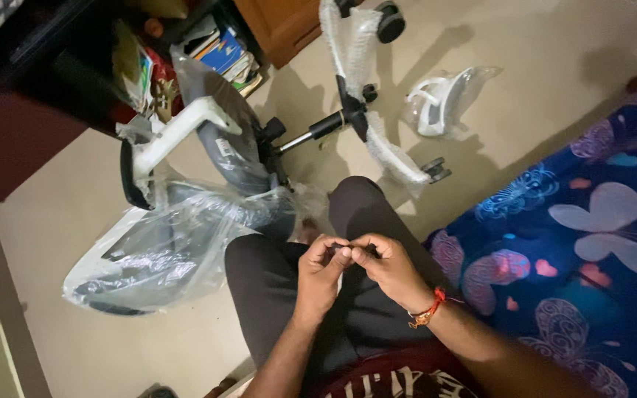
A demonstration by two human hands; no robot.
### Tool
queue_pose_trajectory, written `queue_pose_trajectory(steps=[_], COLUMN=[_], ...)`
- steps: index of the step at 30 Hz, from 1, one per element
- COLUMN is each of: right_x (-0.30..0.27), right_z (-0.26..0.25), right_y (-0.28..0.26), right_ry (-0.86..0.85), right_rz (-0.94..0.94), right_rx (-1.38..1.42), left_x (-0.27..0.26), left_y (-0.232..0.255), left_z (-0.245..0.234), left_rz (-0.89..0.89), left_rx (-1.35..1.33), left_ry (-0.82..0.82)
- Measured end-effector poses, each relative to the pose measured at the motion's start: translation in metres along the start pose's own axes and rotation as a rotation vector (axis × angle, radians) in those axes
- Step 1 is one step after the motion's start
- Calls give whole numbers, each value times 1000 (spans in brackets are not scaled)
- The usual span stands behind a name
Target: The person assembles an office chair by attaching the seat to the base using an Allen key. They insert and tighten multiple screws at the junction between the seat and the central column, then remove protective bubble wrap from the base.
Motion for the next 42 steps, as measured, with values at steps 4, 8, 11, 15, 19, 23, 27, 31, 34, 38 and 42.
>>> queue_pose_trajectory(steps=[4, 8, 11, 15, 19, 23, 27, 31, 34, 38, 42], right_x=[12, 27, 36, 52, 69, 89, 117, 152, 168, 185, 190], right_z=[17, 35, 47, 62, 74, 77, 79, 80, 79, 80, 86], right_y=[12, 19, 26, 36, 43, 40, 35, 37, 45, 63, 77], right_ry=[-19, -15, -45, -118, -125, -66, -35, -20, -46, -42, -7], right_rz=[65, 150, 201, 300, 317, 329, 298, 236, 247, 266, 281], right_rx=[57, 81, 101, 142, 86, 15, 2, -34, -12, -39, -97], left_x=[2, 9, 9, 8, 8, 20, 41, 73, 87, 100, 102], left_y=[3, 5, 4, 7, 10, 15, 8, -1, -12, -19, -32], left_z=[-22, -42, -59, -78, -93, -96, -96, -103, -109, -119, -133], left_rz=[94, 136, 121, 182, 222, 338, 327, 366, 294, 335, 266], left_rx=[134, 163, 161, 237, 329, 461, 358, 406, 396, 452, 464], left_ry=[59, 131, 185, 233, 295, 333, 374, 476, 527, 523, 521])
Point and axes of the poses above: each hand's wrist, its own x-axis towards the middle knuckle, its own z-axis out of the palm, y = z × x, the point moved 4 cm from there along x, towards the middle knuckle, and after that the axes turned 6 degrees about y, right-handed, at the moved point
